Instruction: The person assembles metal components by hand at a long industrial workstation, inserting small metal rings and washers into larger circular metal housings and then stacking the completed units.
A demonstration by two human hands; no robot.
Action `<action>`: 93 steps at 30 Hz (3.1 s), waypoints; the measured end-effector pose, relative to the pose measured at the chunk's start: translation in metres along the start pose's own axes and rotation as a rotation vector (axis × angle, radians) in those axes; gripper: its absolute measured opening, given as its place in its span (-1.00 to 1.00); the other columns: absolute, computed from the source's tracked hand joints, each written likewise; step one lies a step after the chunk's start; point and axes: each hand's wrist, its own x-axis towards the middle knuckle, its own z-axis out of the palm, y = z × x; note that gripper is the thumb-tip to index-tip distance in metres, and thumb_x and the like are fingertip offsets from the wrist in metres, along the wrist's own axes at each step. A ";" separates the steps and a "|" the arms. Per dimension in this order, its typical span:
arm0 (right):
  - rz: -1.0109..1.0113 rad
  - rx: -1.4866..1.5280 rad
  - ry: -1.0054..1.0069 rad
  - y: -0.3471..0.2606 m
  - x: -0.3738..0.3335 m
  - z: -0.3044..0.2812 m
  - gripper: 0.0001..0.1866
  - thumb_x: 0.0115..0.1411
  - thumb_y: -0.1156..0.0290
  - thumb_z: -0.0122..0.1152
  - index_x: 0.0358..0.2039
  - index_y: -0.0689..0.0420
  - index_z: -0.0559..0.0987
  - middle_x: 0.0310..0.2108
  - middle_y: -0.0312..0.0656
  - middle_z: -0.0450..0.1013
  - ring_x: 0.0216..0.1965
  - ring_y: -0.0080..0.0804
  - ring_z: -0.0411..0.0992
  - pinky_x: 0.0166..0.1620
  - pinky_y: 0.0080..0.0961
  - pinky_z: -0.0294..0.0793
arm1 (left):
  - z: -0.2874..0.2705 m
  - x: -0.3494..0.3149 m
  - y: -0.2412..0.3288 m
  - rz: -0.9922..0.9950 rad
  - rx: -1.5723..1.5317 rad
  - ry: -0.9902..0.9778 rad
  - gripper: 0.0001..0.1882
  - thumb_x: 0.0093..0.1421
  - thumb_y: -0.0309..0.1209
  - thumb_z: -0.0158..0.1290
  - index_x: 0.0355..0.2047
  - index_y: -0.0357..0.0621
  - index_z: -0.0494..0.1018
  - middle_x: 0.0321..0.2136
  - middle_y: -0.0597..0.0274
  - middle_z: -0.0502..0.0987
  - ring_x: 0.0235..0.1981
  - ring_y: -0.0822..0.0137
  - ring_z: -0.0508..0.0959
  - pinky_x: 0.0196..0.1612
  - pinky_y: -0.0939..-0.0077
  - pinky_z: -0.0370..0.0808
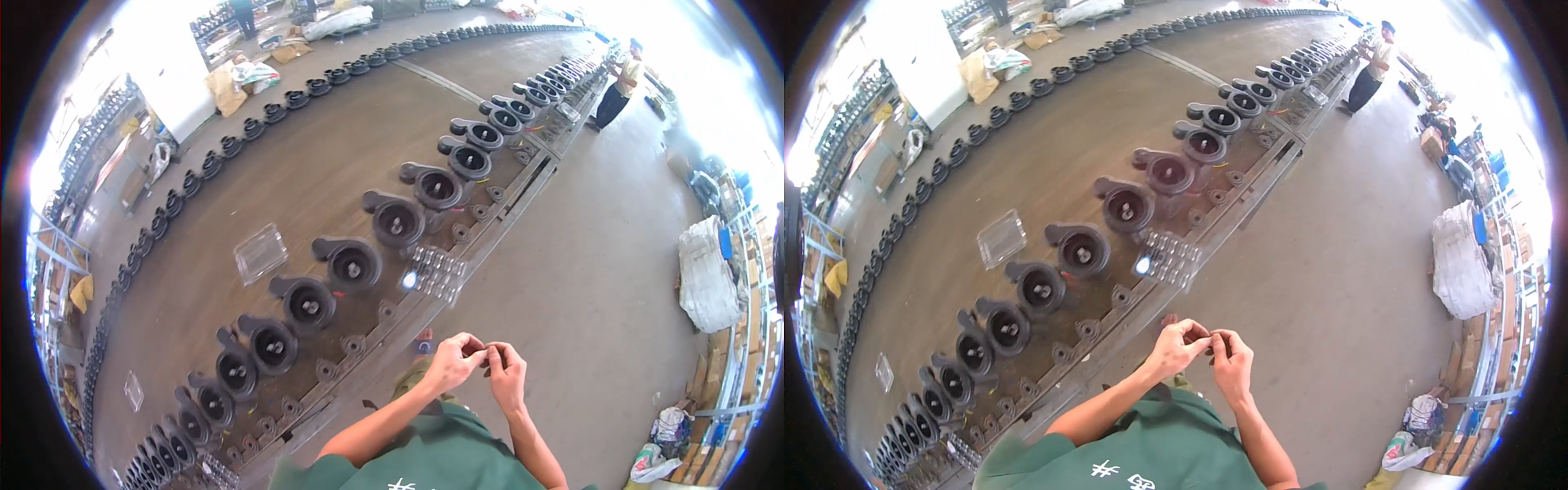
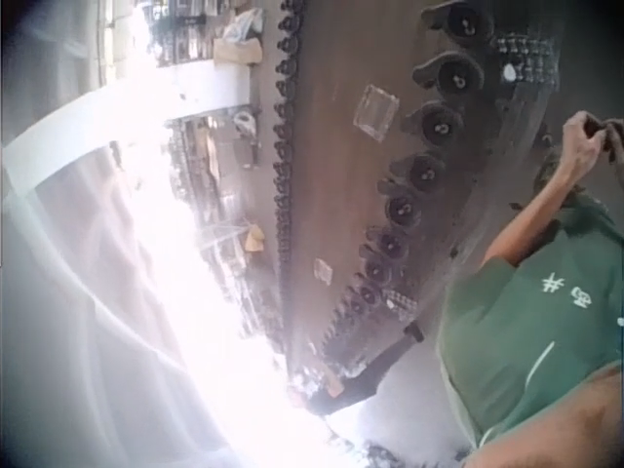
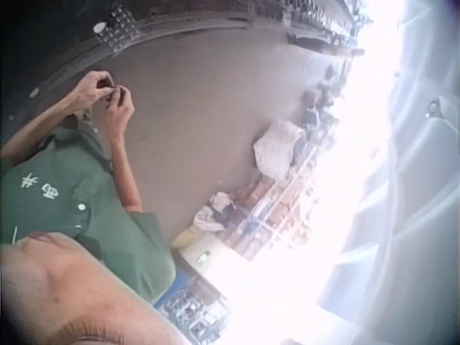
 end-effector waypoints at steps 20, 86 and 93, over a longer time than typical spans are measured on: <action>-0.153 -0.425 -0.361 -0.002 0.419 -0.233 -0.76 0.28 0.40 0.33 -0.10 0.24 0.63 -0.18 -0.07 0.62 -0.18 -0.25 0.63 -0.14 -0.37 0.63 | -0.092 0.326 0.105 -0.294 0.167 0.979 -0.86 0.26 -0.51 0.17 -0.35 -0.40 0.59 -0.53 0.12 0.66 -0.70 0.42 0.59 -0.70 0.57 0.40; 0.357 -0.055 -0.772 0.034 1.480 -0.625 -0.67 0.28 0.16 0.39 -0.23 0.21 0.74 -0.50 -0.42 0.48 -0.50 -0.66 0.33 -0.42 -0.60 0.32 | 0.473 1.330 0.137 -0.135 0.868 0.839 -0.39 0.16 -0.20 0.31 0.10 -0.25 0.36 0.20 -0.36 0.30 0.21 -0.32 0.37 0.23 -0.04 0.39; 0.353 0.204 -0.842 0.012 1.441 -0.602 -0.64 0.31 0.10 0.38 -0.34 0.20 0.71 -0.54 -0.43 0.46 -0.50 -0.65 0.32 -0.44 -0.58 0.27 | 0.509 1.328 0.226 0.089 1.100 0.587 -0.18 -0.01 -0.11 0.46 0.15 -0.26 0.35 0.20 -0.24 0.35 0.21 -0.21 0.39 0.26 0.01 0.37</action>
